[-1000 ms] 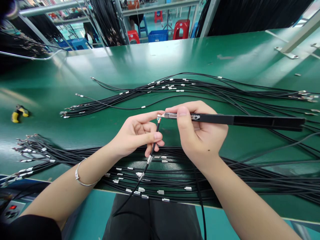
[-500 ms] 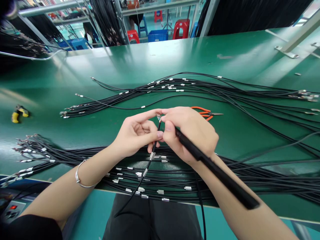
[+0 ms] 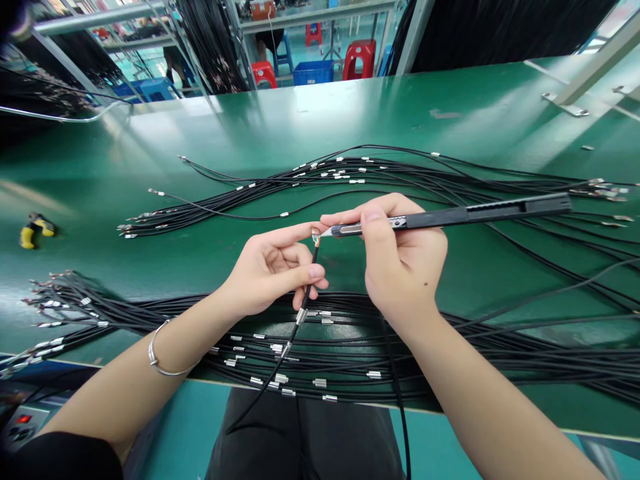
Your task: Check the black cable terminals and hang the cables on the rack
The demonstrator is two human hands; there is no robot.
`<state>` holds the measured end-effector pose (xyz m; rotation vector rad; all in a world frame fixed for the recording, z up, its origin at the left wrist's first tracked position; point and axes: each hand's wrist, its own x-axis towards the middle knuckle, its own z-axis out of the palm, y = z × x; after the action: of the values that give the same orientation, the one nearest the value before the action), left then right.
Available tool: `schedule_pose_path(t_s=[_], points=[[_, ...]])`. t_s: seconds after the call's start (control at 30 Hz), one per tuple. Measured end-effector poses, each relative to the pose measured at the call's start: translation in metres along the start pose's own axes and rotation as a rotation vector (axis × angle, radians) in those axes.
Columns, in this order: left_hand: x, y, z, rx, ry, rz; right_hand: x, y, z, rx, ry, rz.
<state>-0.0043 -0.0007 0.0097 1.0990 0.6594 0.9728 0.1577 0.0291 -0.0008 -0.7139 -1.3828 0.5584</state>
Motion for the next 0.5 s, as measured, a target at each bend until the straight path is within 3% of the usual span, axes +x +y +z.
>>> schedule_pose_path(t_s=[0.27,0.5], points=[[-0.002,0.002,-0.003,-0.022,-0.095,0.017,0.001,-0.006,0.004,-0.065,0.037,-0.109],[-0.002,0.001,-0.003,-0.011,-0.096,0.02,0.001,-0.01,0.006,-0.086,0.051,-0.148]])
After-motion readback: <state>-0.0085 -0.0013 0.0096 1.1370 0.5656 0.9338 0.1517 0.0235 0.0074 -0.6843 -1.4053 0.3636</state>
